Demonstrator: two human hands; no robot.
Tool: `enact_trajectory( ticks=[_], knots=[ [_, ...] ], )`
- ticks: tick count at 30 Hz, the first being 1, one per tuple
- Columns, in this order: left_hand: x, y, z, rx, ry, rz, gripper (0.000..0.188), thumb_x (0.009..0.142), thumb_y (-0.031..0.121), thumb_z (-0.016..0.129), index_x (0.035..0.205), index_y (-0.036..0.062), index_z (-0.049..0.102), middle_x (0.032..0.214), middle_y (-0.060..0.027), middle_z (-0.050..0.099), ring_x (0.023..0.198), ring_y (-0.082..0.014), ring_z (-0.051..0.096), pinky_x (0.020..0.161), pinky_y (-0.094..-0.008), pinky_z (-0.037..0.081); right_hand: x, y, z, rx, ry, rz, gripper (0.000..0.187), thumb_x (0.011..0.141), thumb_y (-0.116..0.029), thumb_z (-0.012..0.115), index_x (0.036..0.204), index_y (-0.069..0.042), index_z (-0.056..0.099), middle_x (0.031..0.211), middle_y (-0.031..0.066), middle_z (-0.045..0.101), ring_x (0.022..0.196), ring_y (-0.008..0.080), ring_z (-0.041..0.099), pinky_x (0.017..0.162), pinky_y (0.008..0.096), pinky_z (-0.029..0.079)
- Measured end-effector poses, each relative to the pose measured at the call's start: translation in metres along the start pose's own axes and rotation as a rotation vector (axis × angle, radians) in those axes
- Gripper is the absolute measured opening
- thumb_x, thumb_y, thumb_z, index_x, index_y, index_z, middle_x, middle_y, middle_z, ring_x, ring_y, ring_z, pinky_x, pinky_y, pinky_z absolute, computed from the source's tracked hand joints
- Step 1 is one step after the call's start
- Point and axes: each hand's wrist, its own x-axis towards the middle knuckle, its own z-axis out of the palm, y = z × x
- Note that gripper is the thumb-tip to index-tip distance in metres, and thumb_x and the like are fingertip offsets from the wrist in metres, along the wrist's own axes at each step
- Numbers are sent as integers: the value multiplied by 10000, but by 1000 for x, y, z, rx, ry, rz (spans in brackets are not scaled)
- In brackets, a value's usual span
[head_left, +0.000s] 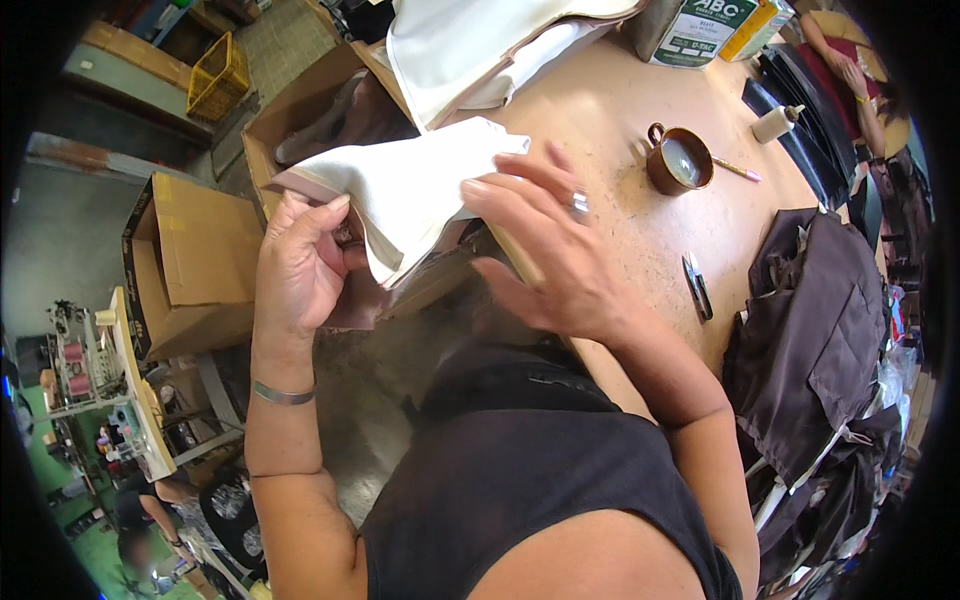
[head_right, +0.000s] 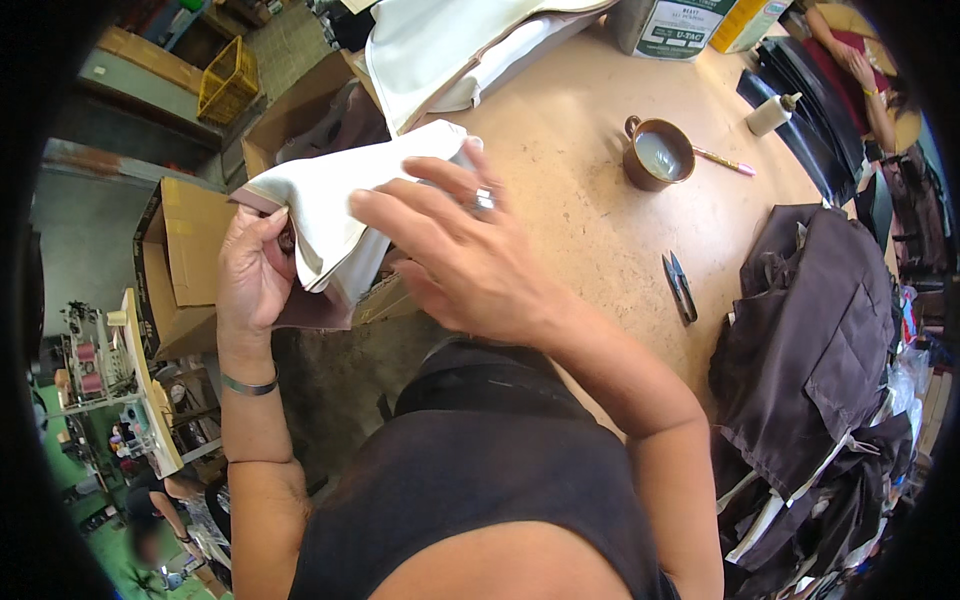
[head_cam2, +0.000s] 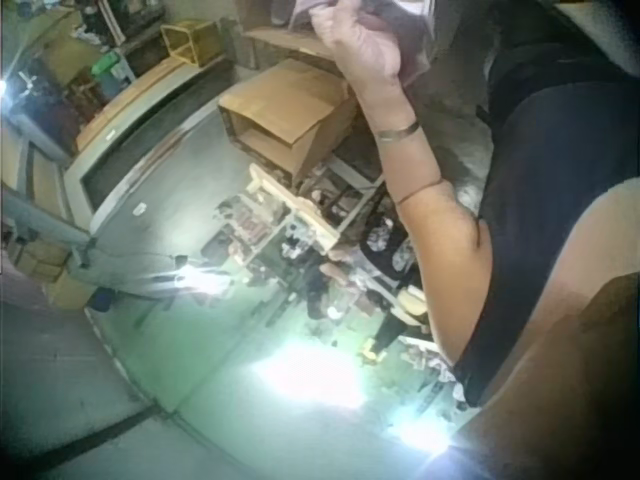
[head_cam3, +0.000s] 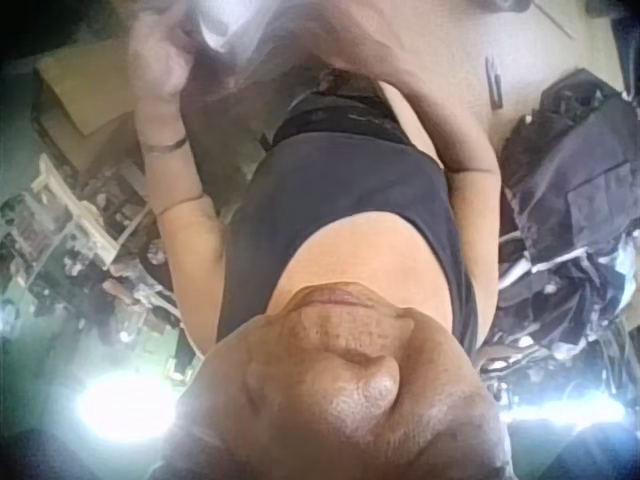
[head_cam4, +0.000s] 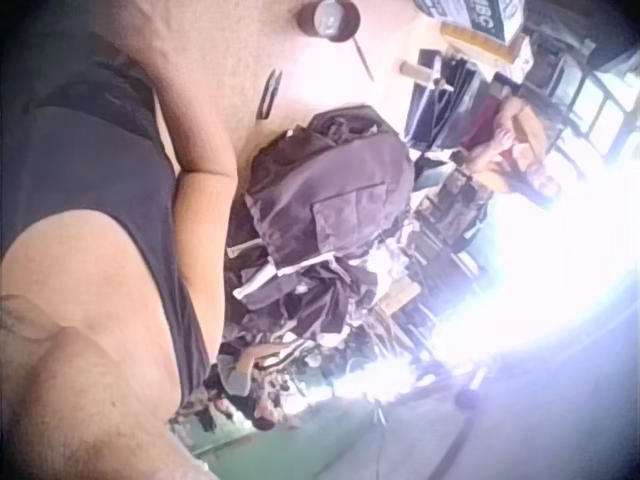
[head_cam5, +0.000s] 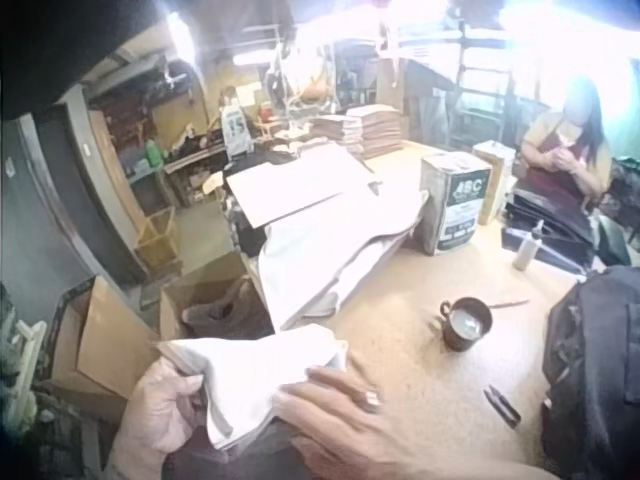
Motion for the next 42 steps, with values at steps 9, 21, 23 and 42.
enact_trajectory(
  ticks=[9,21,23,42],
  knots=[
    [-4,12,-11,47,-123,-151,323,889,144,457,1160,-11,373,1051,-121,507,898,-187,585,591,-341,580,11,-3,31,477,-82,33,468,616,99,601,1052,-73,587,1121,119,508,946,225,507,777,334,414],
    [-3,26,-14,86,-170,-177,305,891,149,451,1127,-30,383,1019,-143,521,859,-200,597,597,-346,576,23,-11,31,610,-192,42,437,563,31,609,962,-147,633,1117,51,495,833,217,465,764,336,351],
    [-1,27,-14,83,-197,-173,297,893,144,445,1125,-31,385,1018,-143,521,861,-201,595,599,-343,576,25,-13,35,408,-177,-28,439,555,-11,634,980,-122,643,1113,91,504,837,220,475,774,315,365],
    [11,25,-15,85,-202,-197,278,895,143,433,1113,-26,400,991,-137,536,828,-192,600,573,-316,569,32,-6,30,608,-236,35,416,600,35,633,963,-163,682,1183,112,464,934,223,428,797,314,349]
  ],
)
